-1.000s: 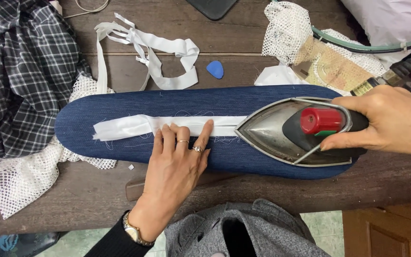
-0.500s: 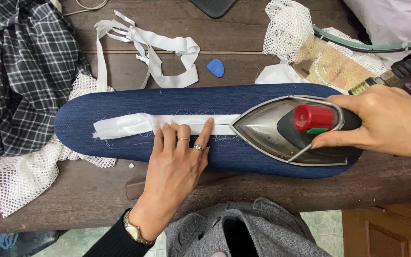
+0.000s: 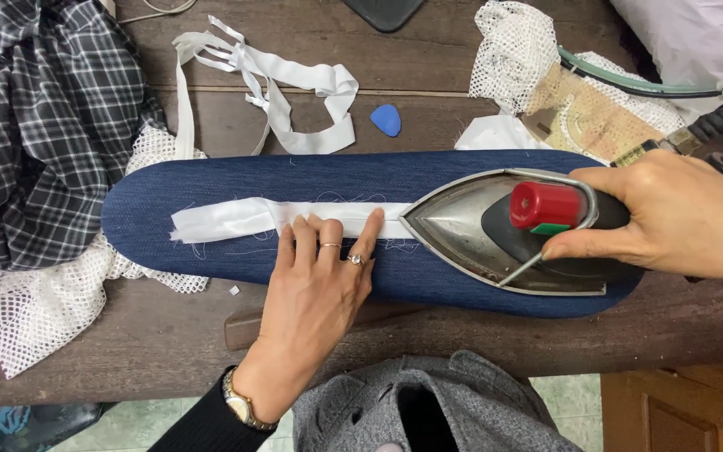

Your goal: The person irons a long white fabric strip placed on a blue ironing board using a steam iron. They repeatedly press the iron along the strip, lift it, and reposition the fabric to continue smoothing it.

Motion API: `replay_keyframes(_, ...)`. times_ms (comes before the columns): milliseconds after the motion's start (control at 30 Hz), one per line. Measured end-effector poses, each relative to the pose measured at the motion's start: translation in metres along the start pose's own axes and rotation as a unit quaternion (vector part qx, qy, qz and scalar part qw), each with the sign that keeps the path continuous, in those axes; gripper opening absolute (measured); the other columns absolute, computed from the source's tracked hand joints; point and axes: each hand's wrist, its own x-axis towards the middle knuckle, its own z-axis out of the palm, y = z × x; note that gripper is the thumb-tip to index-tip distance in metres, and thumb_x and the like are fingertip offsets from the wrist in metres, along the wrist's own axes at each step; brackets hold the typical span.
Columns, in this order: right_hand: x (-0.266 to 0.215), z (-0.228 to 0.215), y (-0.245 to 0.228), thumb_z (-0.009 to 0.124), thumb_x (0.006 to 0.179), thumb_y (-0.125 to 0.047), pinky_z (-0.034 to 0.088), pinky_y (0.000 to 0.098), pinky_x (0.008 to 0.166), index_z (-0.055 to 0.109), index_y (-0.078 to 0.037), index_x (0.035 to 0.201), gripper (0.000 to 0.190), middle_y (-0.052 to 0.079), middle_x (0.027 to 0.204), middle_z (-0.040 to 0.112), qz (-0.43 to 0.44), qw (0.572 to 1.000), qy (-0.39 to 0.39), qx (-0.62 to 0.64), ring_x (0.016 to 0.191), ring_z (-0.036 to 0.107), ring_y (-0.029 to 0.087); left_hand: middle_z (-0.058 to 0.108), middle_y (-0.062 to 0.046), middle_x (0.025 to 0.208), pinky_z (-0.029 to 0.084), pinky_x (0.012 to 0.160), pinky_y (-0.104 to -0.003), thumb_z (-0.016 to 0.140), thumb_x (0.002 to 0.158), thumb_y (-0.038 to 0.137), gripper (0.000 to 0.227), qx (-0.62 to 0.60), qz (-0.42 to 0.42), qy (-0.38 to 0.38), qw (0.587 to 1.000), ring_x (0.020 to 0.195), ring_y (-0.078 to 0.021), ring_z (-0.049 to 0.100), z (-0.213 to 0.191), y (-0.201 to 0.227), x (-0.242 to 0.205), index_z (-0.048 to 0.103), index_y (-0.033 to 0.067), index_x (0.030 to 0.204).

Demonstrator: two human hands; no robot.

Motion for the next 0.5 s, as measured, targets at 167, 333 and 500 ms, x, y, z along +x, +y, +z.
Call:
replay_keyframes(167, -0.004, -0.015, -0.021, 0.063, 0.063, -0.078, 0.047, 0.0307, 0.059, 0.067, -0.034, 0.085, 0.05, 0.002, 0.048, 0.059, 0.022, 1.0, -0.015, -0.015, 0.056, 0.056, 0.02, 0.055, -0.021, 0.109, 0.046, 0.094, -0.047, 0.046, 0.097, 0.042, 0.058, 0.006, 0.001, -0.004, 1.0, 0.1, -0.0365, 0.054, 0.001, -0.001, -0.001, 0.033, 0.0221, 0.15)
replay_keyframes(333, -0.007, -0.028, -0.041, 0.061, 0.064, -0.08, 0.048, 0.0299, 0.067, 0.067, -0.037, 0.088, 0.05, 0.005, 0.054, 0.062, 0.052, 0.998, -0.036, -0.018, 0.07, 0.061, 0.022, 0.055, -0.022, 0.115, 0.047, 0.097, -0.042, 0.045, 0.099, 0.039, 0.055, -0.004, 0.0, 0.013, 1.0, 0.105, -0.0346, 0.056, -0.001, -0.007, -0.008, 0.036, 0.0186, 0.149)
replay_keyframes(500, -0.006, -0.035, -0.053, 0.062, 0.064, -0.079, 0.048, 0.0301, 0.064, 0.067, -0.035, 0.09, 0.051, 0.008, 0.048, 0.058, 0.032, 0.999, -0.03, -0.011, 0.062, 0.059, 0.024, 0.055, -0.016, 0.12, 0.049, 0.093, -0.037, 0.048, 0.095, 0.039, 0.056, 0.024, -0.015, 0.029, 0.999, 0.11, -0.0283, 0.057, 0.0, -0.012, -0.015, 0.045, 0.0048, 0.139)
